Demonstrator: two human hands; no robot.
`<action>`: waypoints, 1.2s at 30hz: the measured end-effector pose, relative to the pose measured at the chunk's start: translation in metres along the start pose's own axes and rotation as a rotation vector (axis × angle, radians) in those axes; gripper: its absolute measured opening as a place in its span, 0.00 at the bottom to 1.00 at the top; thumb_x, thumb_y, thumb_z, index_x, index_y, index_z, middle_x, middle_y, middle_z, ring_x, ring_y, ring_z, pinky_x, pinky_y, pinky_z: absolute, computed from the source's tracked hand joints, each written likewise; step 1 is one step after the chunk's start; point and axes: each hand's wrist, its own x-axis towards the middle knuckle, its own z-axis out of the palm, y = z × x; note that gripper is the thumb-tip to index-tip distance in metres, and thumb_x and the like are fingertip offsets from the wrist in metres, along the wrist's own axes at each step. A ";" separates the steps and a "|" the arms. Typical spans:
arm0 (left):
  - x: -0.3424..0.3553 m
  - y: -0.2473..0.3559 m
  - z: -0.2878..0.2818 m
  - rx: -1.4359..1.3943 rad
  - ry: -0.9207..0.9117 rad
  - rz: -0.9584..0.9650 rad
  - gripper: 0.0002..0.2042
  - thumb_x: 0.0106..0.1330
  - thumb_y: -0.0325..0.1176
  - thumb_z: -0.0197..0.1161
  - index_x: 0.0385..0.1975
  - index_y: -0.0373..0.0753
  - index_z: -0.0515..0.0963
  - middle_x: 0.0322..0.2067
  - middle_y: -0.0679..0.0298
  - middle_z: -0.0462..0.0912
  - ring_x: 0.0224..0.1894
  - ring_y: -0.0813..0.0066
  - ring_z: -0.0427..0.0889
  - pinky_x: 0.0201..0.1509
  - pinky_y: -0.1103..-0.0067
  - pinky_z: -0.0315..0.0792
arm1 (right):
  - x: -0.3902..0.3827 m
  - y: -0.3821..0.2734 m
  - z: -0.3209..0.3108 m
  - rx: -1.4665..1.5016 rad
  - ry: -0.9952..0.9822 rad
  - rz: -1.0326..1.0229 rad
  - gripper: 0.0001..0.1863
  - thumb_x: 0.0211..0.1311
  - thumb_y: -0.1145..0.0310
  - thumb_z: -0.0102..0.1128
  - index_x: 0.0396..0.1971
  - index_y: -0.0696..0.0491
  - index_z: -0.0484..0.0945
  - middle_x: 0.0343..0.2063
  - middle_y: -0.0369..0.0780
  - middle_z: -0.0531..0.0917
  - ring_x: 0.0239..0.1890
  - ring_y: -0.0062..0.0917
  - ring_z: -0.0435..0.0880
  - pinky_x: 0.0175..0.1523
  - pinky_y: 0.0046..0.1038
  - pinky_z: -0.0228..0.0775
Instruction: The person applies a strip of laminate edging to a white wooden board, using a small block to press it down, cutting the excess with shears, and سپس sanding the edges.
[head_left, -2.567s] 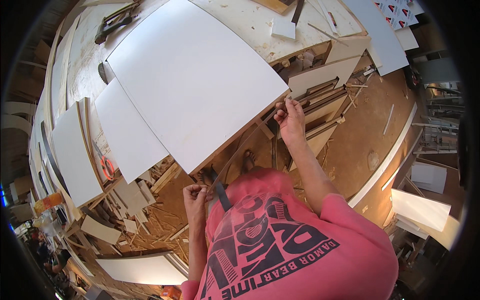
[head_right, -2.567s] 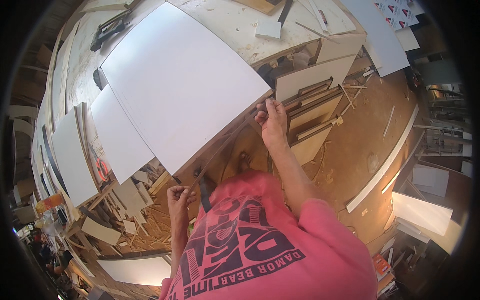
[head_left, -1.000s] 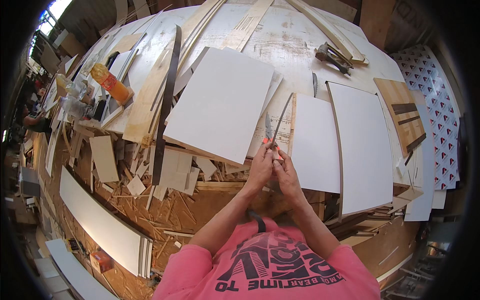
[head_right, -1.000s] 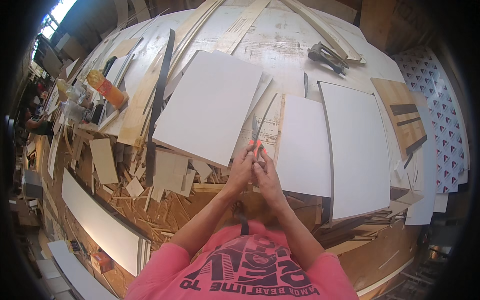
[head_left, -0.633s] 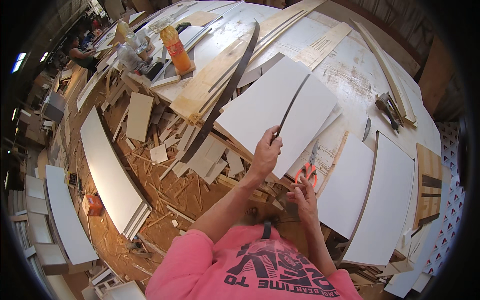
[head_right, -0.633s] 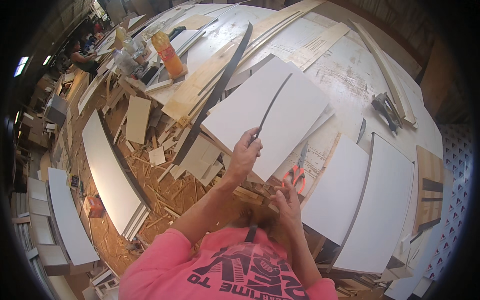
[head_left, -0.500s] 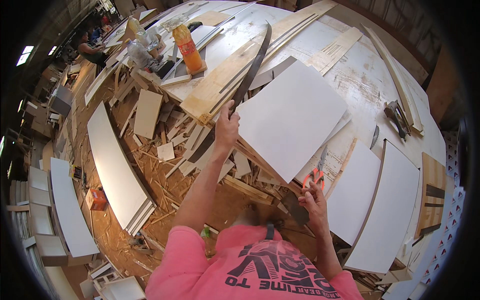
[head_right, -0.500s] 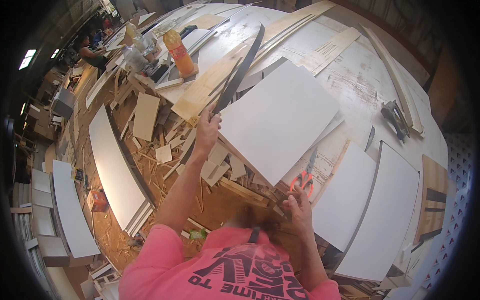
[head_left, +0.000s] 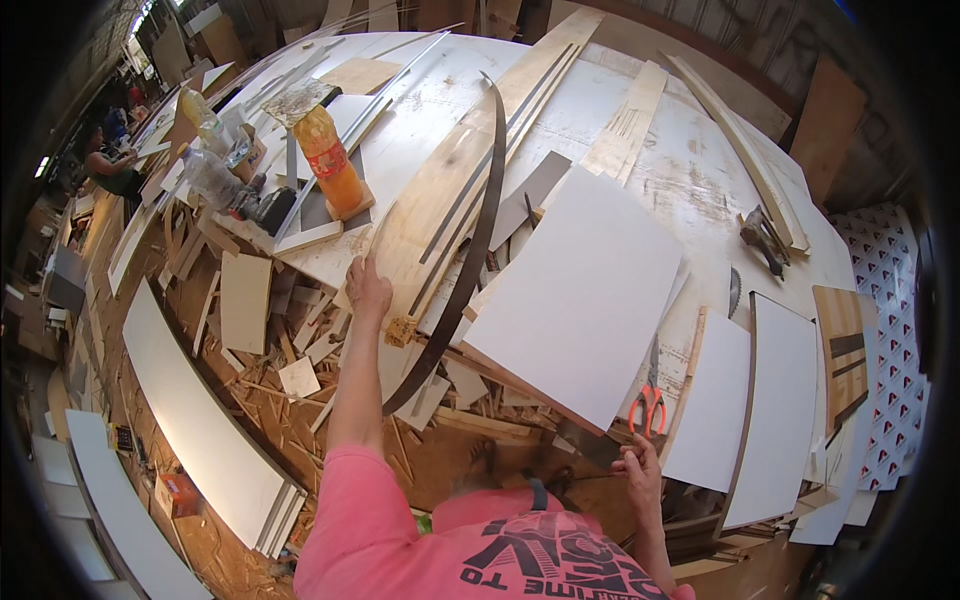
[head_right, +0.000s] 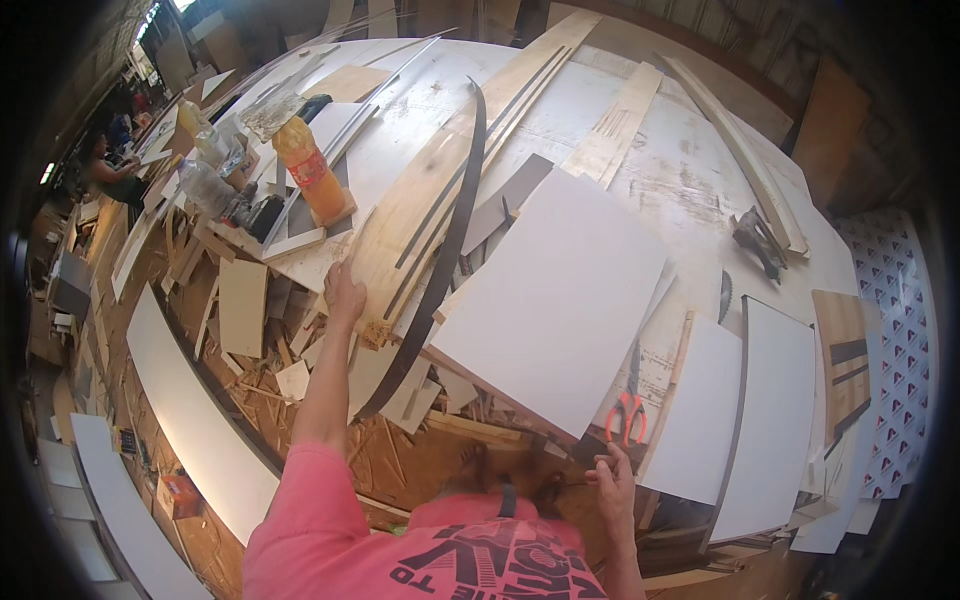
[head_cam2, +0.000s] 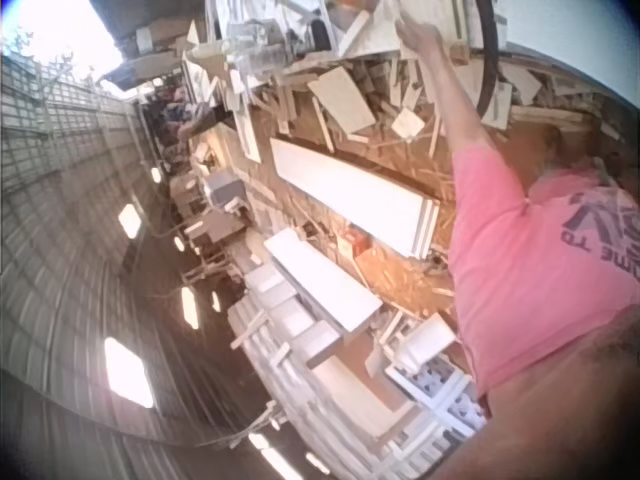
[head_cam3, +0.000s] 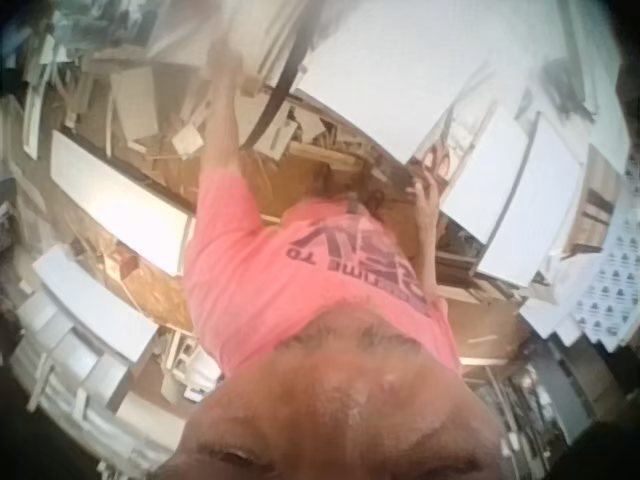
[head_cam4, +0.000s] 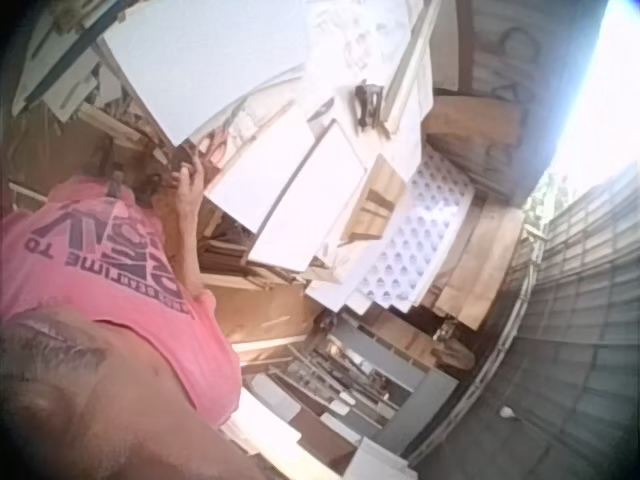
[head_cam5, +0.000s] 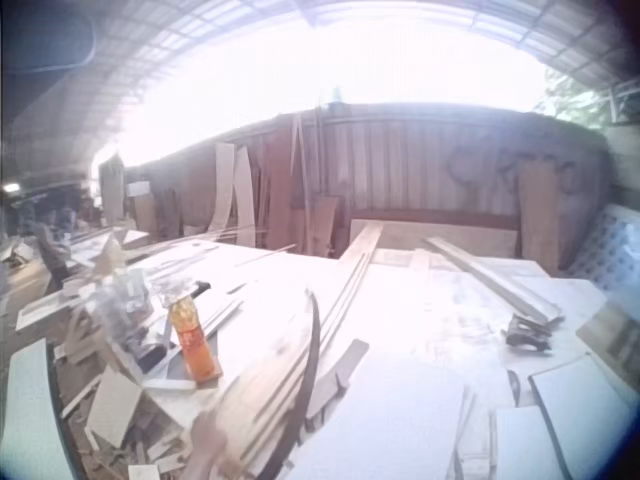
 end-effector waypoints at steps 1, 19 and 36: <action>-0.003 0.000 0.001 0.044 0.092 0.057 0.28 0.57 0.31 0.56 0.61 0.44 0.63 0.53 0.51 0.66 0.57 0.53 0.65 0.60 0.61 0.61 | -0.001 0.002 0.002 0.001 0.016 -0.004 0.22 0.67 0.69 0.47 0.59 0.56 0.61 0.40 0.39 0.74 0.32 0.20 0.79 0.36 0.22 0.76; -0.012 0.058 0.018 -0.287 -0.285 -0.086 0.12 0.51 0.34 0.62 0.30 0.34 0.71 0.32 0.53 0.78 0.38 0.53 0.77 0.44 0.62 0.70 | 0.004 -0.023 0.044 -0.054 0.027 -0.065 0.22 0.67 0.67 0.50 0.58 0.57 0.64 0.39 0.38 0.75 0.33 0.17 0.79 0.35 0.18 0.72; 0.116 0.139 -0.157 -1.245 -0.385 -0.104 0.08 0.60 0.28 0.60 0.38 0.37 0.74 0.20 0.69 0.74 0.21 0.84 0.71 0.23 0.87 0.66 | 0.036 -0.060 0.104 -0.088 -0.223 -0.149 0.22 0.66 0.68 0.50 0.58 0.58 0.64 0.42 0.41 0.77 0.36 0.20 0.79 0.41 0.22 0.73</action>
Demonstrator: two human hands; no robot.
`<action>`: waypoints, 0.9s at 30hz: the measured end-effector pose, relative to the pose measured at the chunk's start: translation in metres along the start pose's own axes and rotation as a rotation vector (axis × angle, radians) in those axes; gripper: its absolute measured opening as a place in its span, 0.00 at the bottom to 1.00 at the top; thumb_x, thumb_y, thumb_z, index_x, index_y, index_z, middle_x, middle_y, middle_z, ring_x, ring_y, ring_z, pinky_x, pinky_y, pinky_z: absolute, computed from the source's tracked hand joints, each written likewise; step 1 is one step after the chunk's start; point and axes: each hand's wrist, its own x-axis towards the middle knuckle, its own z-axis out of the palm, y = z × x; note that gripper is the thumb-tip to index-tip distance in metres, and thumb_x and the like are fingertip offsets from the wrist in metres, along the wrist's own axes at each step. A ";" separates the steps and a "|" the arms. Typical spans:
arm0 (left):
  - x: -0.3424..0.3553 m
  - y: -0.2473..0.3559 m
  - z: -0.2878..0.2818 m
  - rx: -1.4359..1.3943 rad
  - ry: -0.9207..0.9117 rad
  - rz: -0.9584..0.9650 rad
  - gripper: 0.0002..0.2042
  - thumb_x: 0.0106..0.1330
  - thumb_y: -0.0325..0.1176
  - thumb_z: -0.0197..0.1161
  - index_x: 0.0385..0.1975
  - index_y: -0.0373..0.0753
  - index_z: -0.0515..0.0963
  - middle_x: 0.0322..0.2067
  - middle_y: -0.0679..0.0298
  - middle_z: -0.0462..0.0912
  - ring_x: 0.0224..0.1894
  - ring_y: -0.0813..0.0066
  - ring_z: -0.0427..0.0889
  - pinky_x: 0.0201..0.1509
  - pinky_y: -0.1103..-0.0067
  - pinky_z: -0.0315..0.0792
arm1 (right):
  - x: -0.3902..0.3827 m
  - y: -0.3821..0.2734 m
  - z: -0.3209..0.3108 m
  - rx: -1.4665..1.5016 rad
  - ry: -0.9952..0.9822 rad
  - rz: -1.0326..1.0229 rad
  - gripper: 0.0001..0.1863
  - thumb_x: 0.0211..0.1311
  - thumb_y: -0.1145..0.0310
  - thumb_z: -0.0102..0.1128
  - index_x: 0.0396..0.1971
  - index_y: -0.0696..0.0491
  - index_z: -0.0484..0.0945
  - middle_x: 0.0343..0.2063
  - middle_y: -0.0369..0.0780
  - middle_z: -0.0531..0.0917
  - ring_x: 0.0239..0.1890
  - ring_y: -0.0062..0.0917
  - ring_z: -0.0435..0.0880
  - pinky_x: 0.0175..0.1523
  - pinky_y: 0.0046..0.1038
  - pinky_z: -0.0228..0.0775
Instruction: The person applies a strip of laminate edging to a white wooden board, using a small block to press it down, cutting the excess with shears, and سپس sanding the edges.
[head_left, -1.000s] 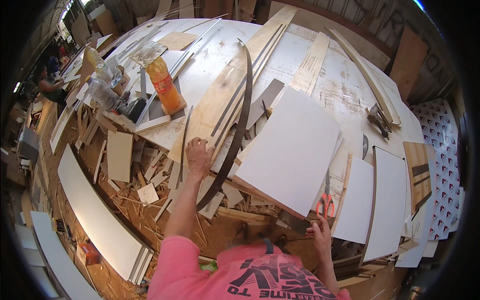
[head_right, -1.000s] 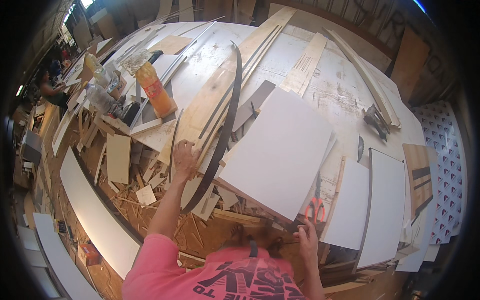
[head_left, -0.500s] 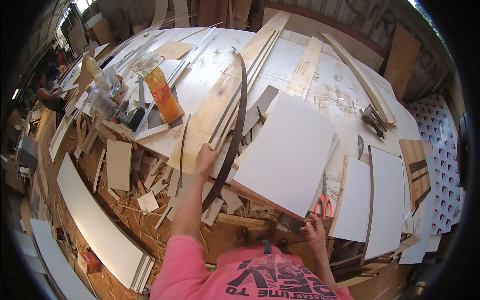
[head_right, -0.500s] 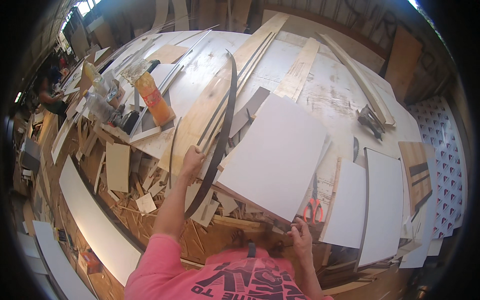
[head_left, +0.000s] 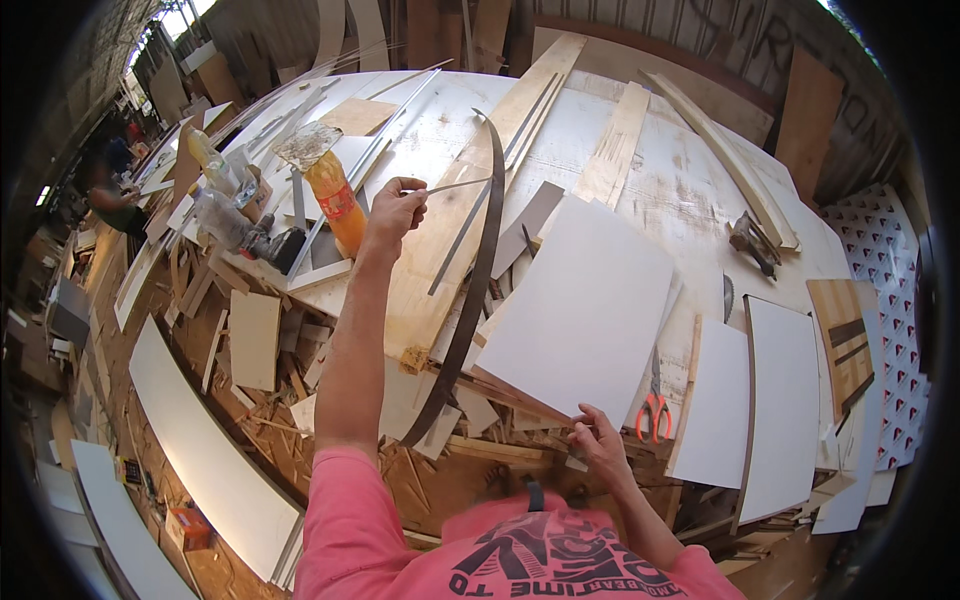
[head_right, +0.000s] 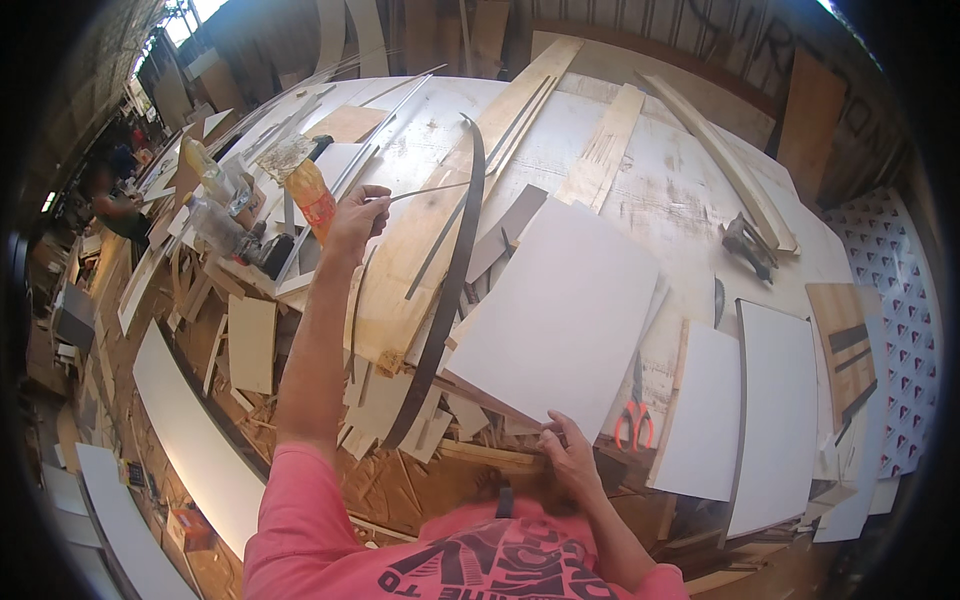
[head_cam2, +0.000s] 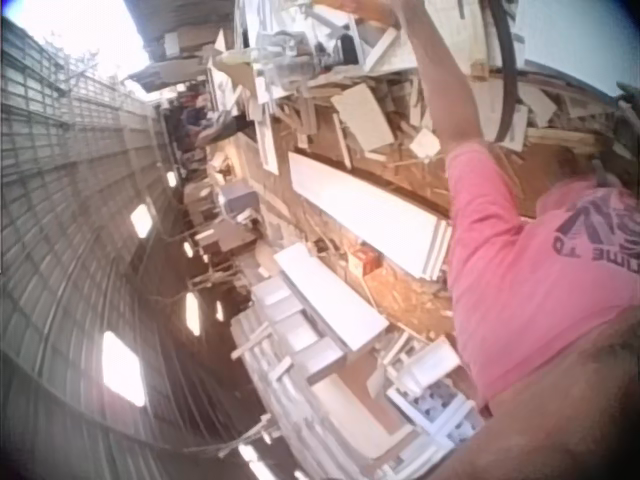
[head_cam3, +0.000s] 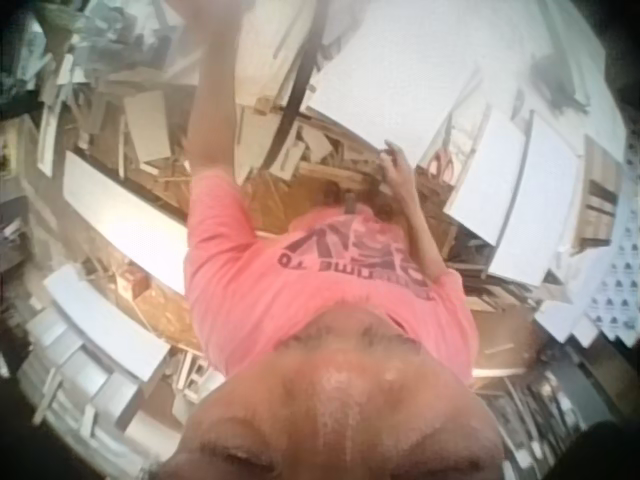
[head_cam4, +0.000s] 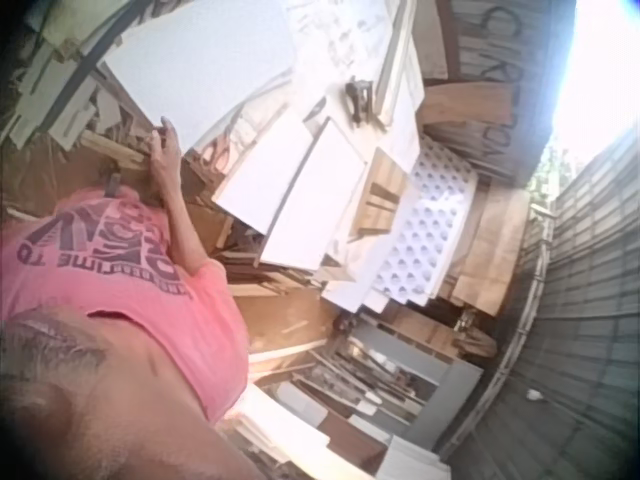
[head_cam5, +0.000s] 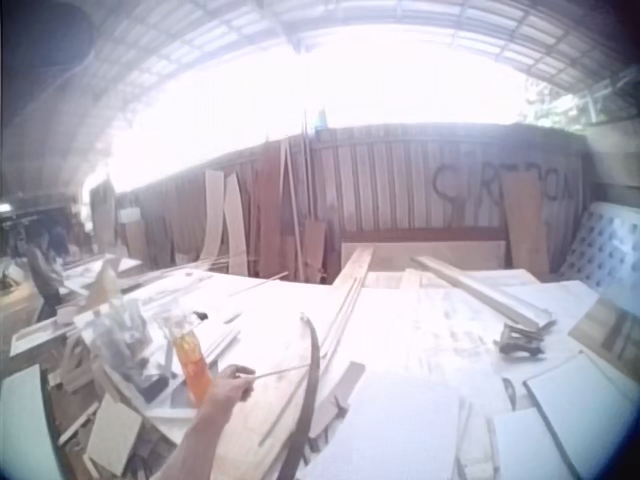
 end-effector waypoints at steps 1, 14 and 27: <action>0.002 0.012 0.002 -0.018 0.003 0.021 0.08 0.60 0.28 0.61 0.38 0.37 0.74 0.21 0.70 0.74 0.21 0.85 0.70 0.24 0.87 0.65 | 0.006 -0.009 0.006 -0.008 -0.042 -0.032 0.22 0.66 0.69 0.49 0.58 0.58 0.63 0.43 0.41 0.76 0.36 0.20 0.79 0.42 0.22 0.73; -0.002 0.123 0.040 0.052 -0.060 0.214 0.06 0.62 0.28 0.58 0.37 0.36 0.76 0.20 0.67 0.75 0.20 0.84 0.70 0.23 0.86 0.65 | 0.139 -0.057 0.087 0.066 -0.083 -0.215 0.34 0.65 0.53 0.52 0.62 0.59 0.56 0.48 0.46 0.74 0.47 0.29 0.74 0.51 0.30 0.68; -0.023 0.118 0.069 0.102 -0.059 0.182 0.09 0.61 0.30 0.59 0.40 0.37 0.76 0.23 0.70 0.74 0.23 0.86 0.70 0.27 0.87 0.65 | 0.235 -0.099 0.130 0.653 -0.082 -0.320 0.20 0.64 0.64 0.56 0.52 0.57 0.67 0.39 0.36 0.77 0.41 0.18 0.76 0.43 0.23 0.70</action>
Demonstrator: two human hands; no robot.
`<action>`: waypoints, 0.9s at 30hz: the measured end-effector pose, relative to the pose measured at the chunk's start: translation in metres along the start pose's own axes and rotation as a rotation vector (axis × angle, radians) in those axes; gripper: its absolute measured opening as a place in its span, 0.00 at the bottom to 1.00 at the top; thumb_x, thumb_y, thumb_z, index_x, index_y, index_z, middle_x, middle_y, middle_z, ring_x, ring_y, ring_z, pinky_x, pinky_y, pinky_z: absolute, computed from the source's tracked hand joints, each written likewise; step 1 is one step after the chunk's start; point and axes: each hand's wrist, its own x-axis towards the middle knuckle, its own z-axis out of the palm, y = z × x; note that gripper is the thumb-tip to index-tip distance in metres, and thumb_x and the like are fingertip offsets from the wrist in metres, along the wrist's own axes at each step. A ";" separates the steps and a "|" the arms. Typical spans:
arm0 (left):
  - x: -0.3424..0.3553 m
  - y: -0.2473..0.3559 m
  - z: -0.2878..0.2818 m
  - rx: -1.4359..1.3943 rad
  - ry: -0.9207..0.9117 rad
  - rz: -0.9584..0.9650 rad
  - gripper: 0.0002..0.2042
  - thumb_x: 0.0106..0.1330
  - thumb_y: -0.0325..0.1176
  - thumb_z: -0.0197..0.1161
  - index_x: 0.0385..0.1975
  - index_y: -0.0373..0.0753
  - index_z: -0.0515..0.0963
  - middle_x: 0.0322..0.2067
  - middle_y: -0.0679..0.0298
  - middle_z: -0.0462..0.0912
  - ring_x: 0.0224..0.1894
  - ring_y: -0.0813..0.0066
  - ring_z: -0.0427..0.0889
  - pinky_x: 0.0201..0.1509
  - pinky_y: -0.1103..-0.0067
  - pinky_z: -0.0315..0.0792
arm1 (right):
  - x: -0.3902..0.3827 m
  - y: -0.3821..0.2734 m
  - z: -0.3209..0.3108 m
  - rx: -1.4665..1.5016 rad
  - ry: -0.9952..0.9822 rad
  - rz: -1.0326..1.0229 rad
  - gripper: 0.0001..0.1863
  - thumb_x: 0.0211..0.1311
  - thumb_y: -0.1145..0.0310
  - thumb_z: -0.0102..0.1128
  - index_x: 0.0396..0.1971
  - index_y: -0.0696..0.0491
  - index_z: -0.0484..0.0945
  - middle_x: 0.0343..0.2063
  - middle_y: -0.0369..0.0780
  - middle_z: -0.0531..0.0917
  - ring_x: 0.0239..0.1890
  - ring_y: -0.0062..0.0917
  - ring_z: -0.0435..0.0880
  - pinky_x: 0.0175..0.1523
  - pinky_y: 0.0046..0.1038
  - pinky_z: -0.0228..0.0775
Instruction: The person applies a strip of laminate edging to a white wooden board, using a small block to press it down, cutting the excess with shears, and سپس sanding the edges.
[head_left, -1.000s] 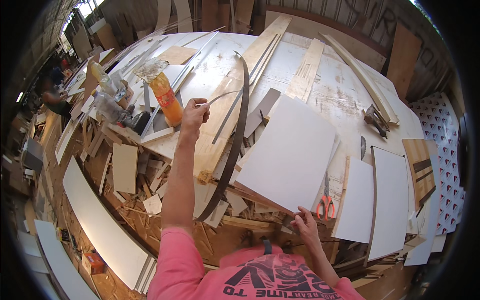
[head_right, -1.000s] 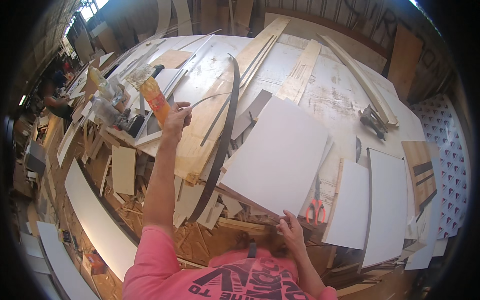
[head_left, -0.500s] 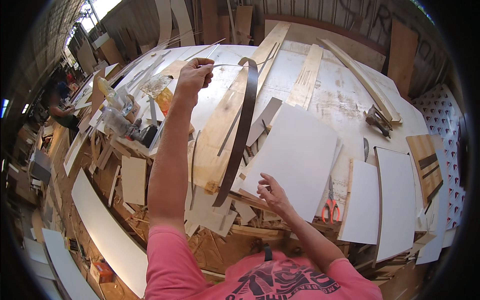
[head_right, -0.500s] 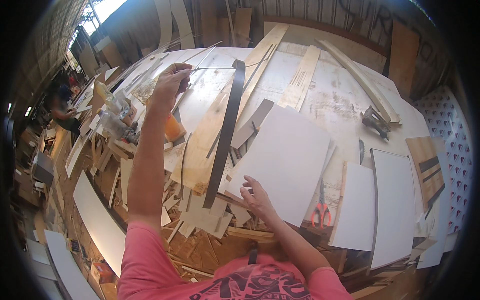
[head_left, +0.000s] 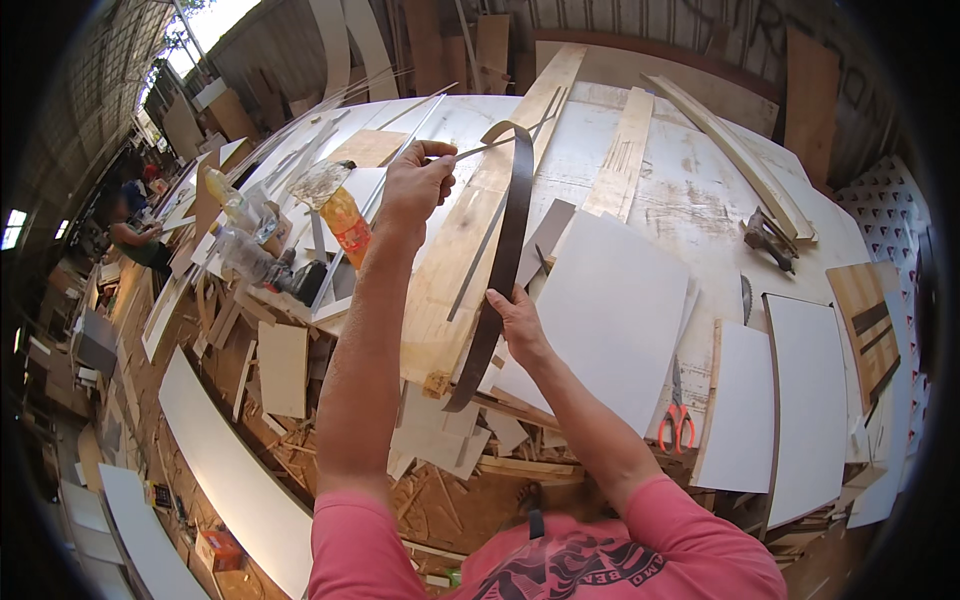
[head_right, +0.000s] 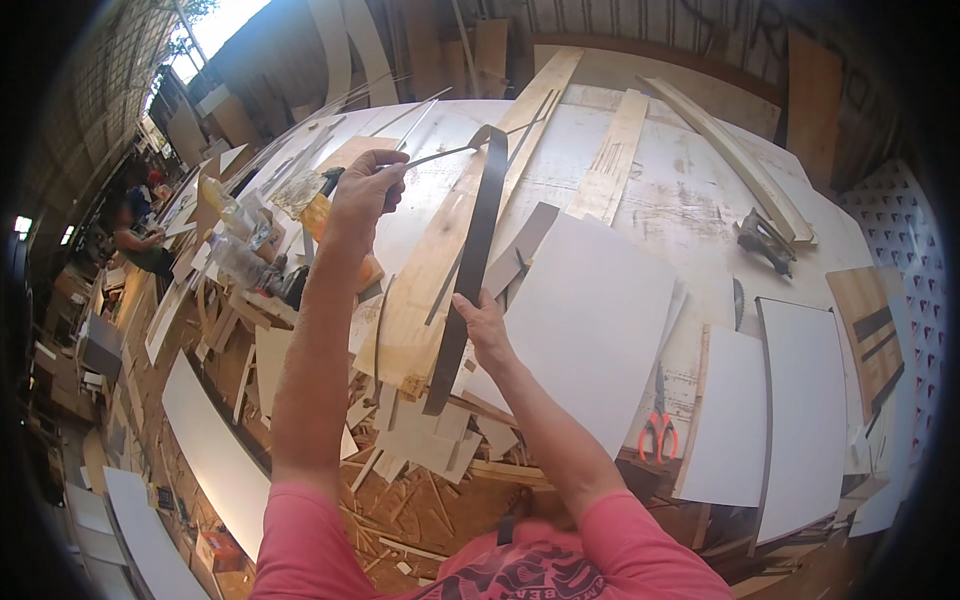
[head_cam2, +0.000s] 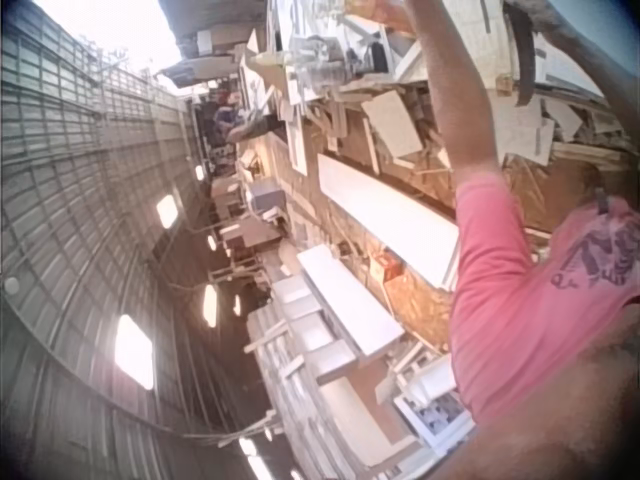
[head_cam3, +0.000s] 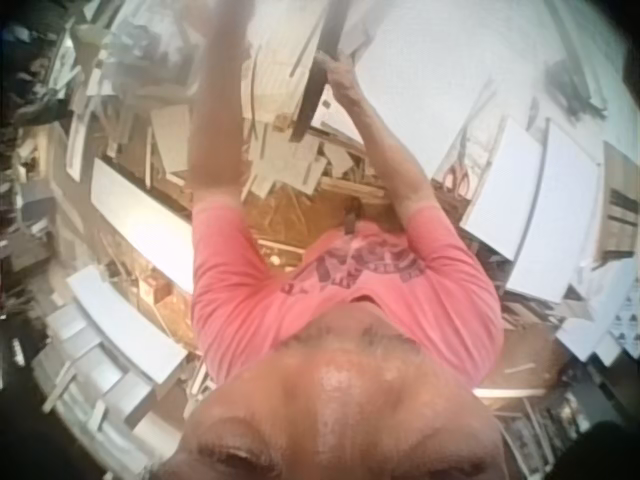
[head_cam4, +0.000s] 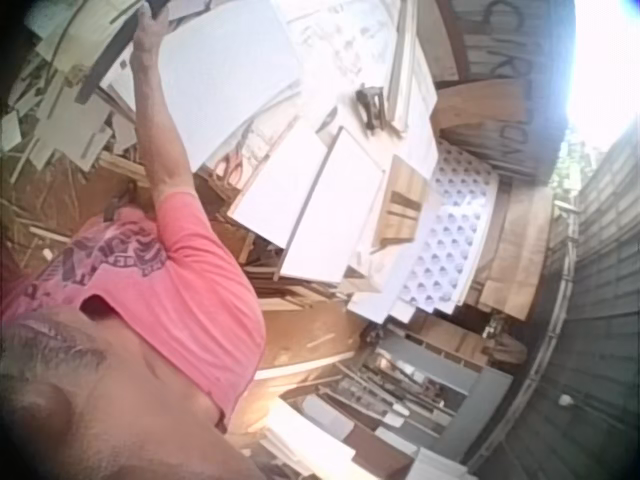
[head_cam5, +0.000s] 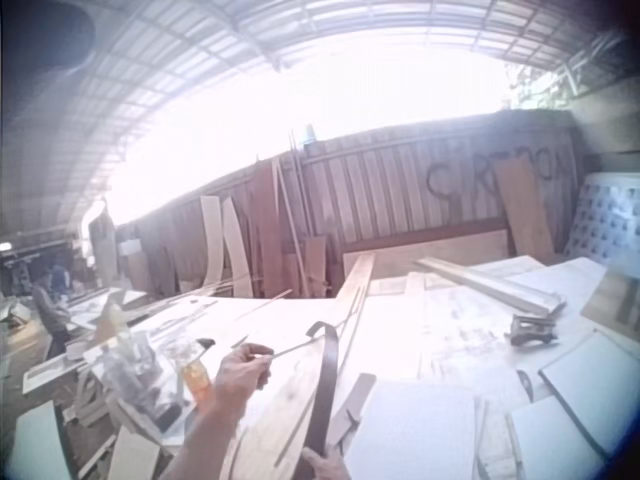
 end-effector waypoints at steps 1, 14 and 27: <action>-0.001 -0.004 -0.010 0.020 0.022 -0.001 0.09 0.61 0.30 0.59 0.40 0.37 0.76 0.23 0.70 0.74 0.23 0.86 0.70 0.27 0.87 0.65 | -0.005 -0.012 0.004 0.044 -0.043 0.001 0.16 0.65 0.66 0.55 0.49 0.56 0.69 0.37 0.36 0.78 0.38 0.19 0.78 0.41 0.24 0.72; -0.002 0.038 0.018 -0.123 0.048 0.162 0.05 0.62 0.26 0.57 0.36 0.35 0.77 0.19 0.68 0.74 0.19 0.85 0.68 0.22 0.87 0.63 | -0.051 -0.123 -0.068 0.436 0.075 -0.061 0.07 0.67 0.66 0.51 0.42 0.50 0.72 0.30 0.37 0.80 0.32 0.23 0.80 0.39 0.29 0.77; -0.043 0.120 -0.006 0.031 0.060 0.460 0.07 0.64 0.26 0.55 0.38 0.36 0.79 0.19 0.71 0.72 0.20 0.88 0.66 0.27 0.89 0.61 | -0.009 -0.060 -0.102 0.147 0.312 0.397 0.20 0.63 0.57 0.55 0.46 0.56 0.66 0.34 0.41 0.78 0.40 0.25 0.79 0.42 0.31 0.76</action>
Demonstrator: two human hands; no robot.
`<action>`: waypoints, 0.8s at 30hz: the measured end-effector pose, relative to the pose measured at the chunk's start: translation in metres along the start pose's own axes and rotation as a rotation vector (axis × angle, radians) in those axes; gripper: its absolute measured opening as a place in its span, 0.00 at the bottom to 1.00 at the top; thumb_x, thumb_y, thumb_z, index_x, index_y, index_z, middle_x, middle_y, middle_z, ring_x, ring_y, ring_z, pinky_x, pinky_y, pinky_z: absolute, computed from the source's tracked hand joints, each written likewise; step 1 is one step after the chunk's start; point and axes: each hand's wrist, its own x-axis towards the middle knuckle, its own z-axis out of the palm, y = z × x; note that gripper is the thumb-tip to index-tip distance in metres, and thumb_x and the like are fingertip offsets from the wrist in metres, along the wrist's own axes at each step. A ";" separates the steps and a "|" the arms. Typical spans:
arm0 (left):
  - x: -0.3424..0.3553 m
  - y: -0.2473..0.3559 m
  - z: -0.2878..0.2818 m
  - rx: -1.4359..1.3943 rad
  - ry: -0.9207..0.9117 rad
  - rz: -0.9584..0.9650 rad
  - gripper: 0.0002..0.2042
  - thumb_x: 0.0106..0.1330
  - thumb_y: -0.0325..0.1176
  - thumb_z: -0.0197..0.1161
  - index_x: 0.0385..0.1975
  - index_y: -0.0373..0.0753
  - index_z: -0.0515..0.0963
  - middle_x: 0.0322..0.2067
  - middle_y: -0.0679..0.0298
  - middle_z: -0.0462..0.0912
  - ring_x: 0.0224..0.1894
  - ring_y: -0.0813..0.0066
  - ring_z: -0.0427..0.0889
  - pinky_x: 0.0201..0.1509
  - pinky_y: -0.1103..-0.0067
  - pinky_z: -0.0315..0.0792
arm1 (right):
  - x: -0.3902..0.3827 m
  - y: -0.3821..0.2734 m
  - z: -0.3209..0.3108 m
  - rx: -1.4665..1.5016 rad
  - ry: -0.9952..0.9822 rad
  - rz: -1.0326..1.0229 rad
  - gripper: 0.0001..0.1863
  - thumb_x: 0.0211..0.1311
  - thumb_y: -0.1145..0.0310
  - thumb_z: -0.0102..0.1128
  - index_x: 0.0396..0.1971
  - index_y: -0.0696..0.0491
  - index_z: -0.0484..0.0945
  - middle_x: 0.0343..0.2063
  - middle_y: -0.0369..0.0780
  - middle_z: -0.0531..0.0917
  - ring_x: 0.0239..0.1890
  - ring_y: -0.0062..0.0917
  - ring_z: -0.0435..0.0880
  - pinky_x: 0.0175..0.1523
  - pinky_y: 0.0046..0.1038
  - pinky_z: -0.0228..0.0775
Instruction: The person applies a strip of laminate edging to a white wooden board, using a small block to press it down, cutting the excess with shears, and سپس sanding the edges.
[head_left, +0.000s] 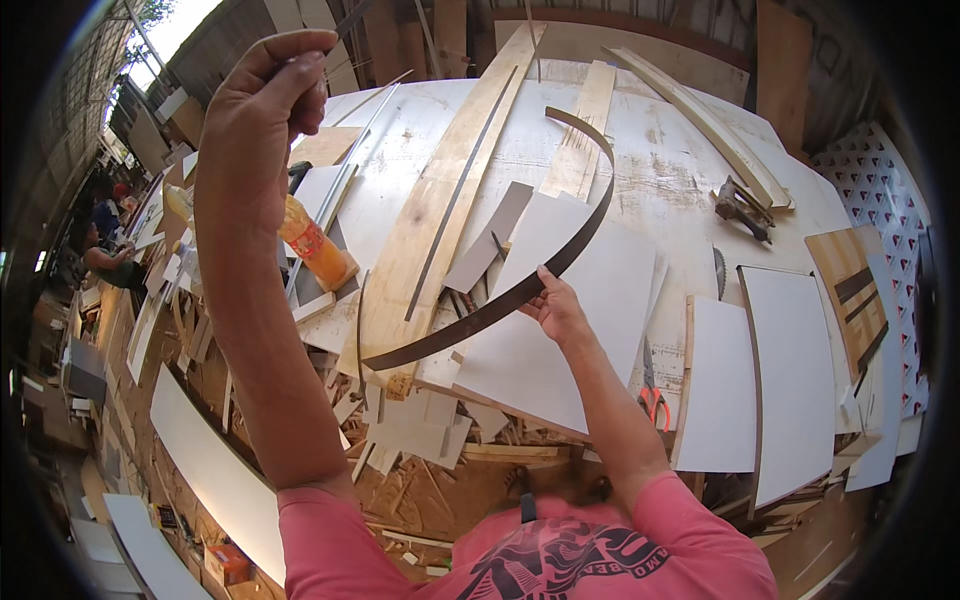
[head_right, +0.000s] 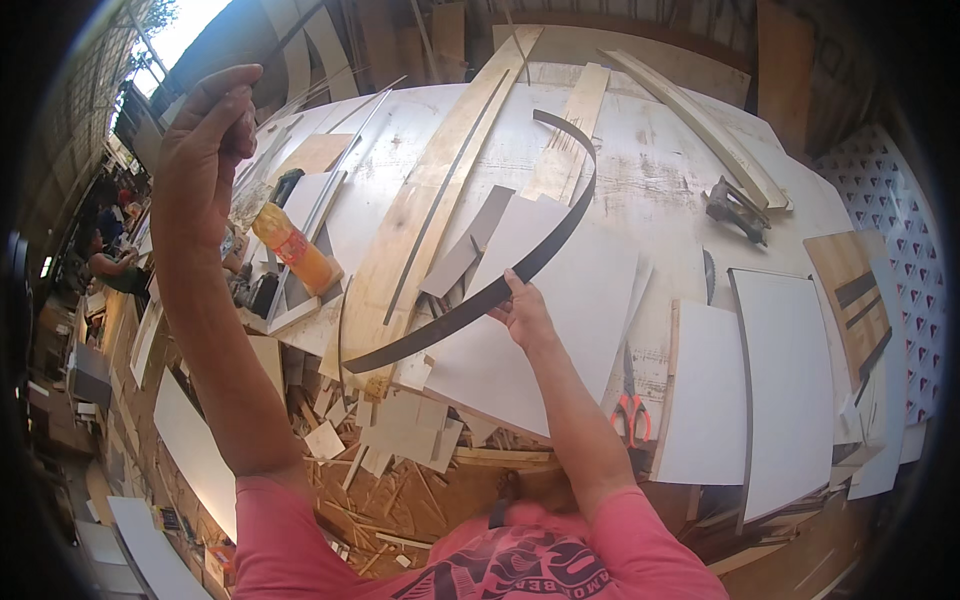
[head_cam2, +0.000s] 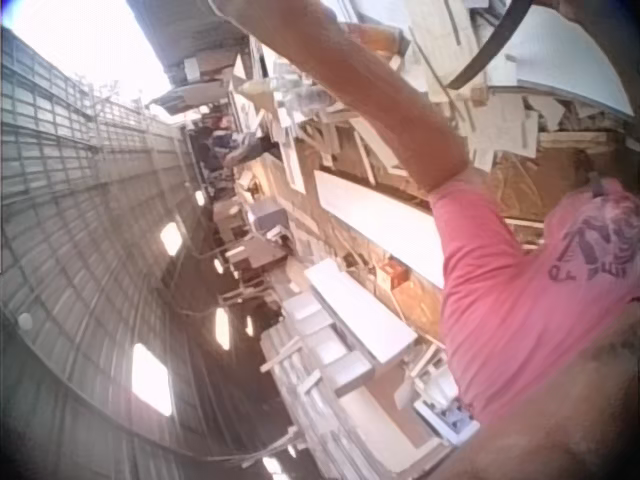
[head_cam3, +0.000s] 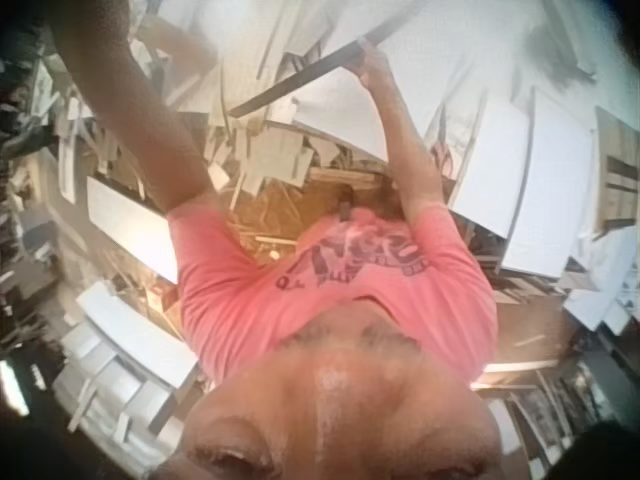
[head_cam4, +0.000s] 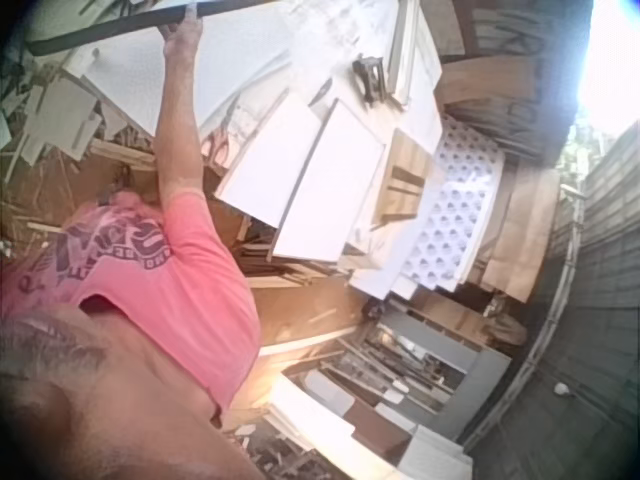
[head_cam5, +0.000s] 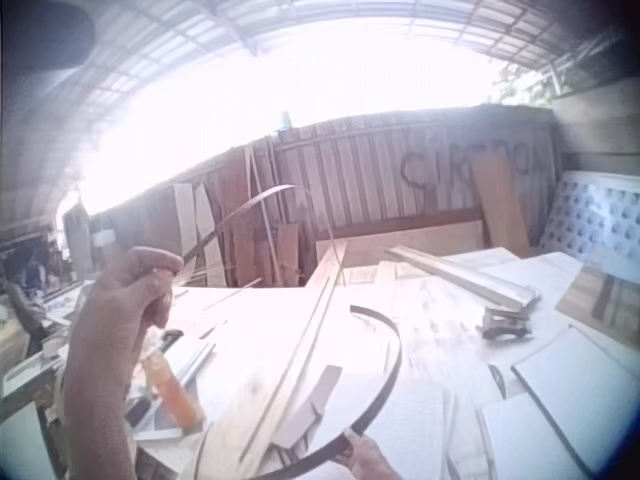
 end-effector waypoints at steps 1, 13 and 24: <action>-0.007 0.000 -0.003 0.003 -0.011 -0.038 0.07 0.64 0.26 0.54 0.38 0.36 0.78 0.19 0.71 0.72 0.20 0.88 0.65 0.27 0.89 0.61 | 0.003 -0.001 -0.001 -0.107 0.027 0.036 0.25 0.62 0.55 0.56 0.50 0.58 0.63 0.37 0.43 0.77 0.42 0.27 0.78 0.41 0.31 0.76; -0.233 -0.048 0.034 -0.415 -0.336 -0.523 0.06 0.68 0.23 0.50 0.41 0.35 0.73 0.25 0.66 0.74 0.28 0.81 0.72 0.35 0.83 0.66 | -0.119 -0.066 0.018 0.269 -0.316 -0.267 0.30 0.70 0.48 0.38 0.58 0.58 0.58 0.42 0.49 0.78 0.45 0.33 0.79 0.51 0.37 0.74; -0.480 -0.180 0.019 0.332 -0.852 -0.331 0.08 0.62 0.25 0.51 0.40 0.35 0.73 0.35 0.49 0.76 0.38 0.49 0.74 0.40 0.63 0.69 | -0.168 -0.185 -0.037 0.211 -0.112 -0.642 0.12 0.64 0.66 0.54 0.44 0.55 0.71 0.27 0.39 0.80 0.24 0.19 0.77 0.31 0.24 0.74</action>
